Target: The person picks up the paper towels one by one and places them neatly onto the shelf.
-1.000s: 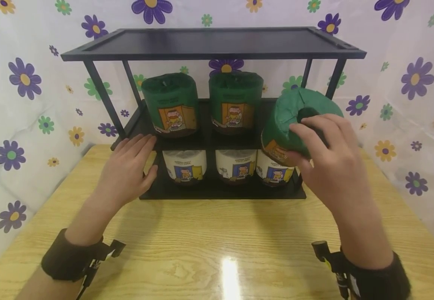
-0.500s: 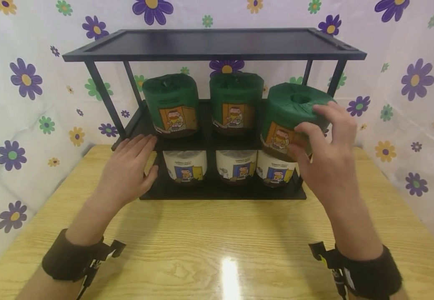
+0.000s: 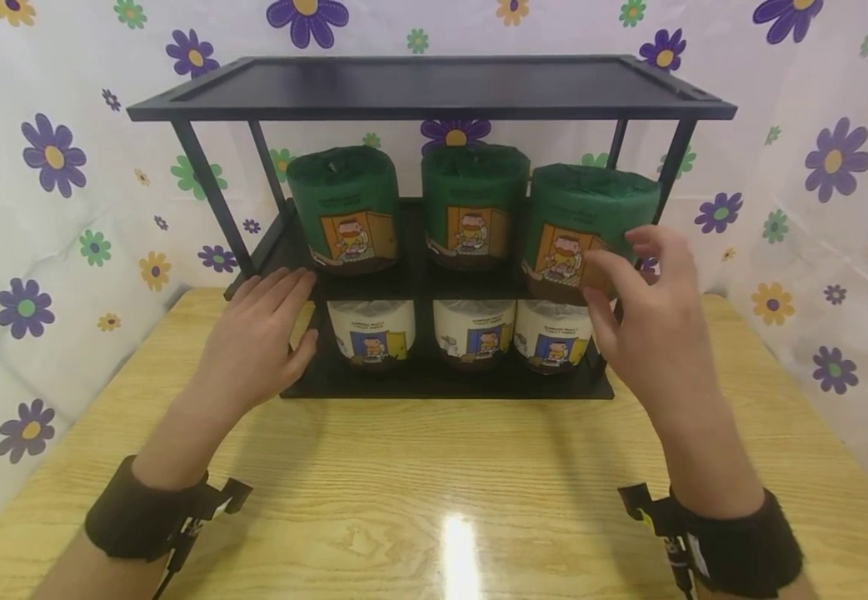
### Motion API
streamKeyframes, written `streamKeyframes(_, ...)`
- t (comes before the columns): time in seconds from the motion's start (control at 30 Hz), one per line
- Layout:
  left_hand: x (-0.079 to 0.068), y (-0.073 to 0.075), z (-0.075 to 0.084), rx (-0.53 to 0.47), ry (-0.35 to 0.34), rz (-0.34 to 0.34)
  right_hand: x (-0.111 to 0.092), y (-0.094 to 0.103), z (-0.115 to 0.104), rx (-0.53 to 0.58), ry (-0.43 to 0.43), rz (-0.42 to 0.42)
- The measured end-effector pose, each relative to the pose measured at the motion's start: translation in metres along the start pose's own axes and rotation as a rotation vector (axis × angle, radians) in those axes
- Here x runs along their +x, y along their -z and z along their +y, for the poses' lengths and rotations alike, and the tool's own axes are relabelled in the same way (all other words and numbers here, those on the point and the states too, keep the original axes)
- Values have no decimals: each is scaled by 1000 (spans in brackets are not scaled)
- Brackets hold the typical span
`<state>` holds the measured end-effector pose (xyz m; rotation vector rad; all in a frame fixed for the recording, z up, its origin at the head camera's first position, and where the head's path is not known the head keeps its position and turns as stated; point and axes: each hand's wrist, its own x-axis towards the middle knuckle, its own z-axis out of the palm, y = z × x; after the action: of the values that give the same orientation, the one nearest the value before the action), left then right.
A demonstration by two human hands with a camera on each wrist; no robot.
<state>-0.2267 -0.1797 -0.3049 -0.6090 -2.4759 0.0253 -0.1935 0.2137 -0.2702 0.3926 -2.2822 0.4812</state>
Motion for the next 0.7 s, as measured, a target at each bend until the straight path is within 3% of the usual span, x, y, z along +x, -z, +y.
streamKeyframes(0.37, 2, 3, -2, -1, 6, -3, 1, -4, 4, -82, -60, -198)
streamKeyframes(0.7, 0, -1, 2, 8, 8, -17, 4, -24, 17, 19, -115, -362)
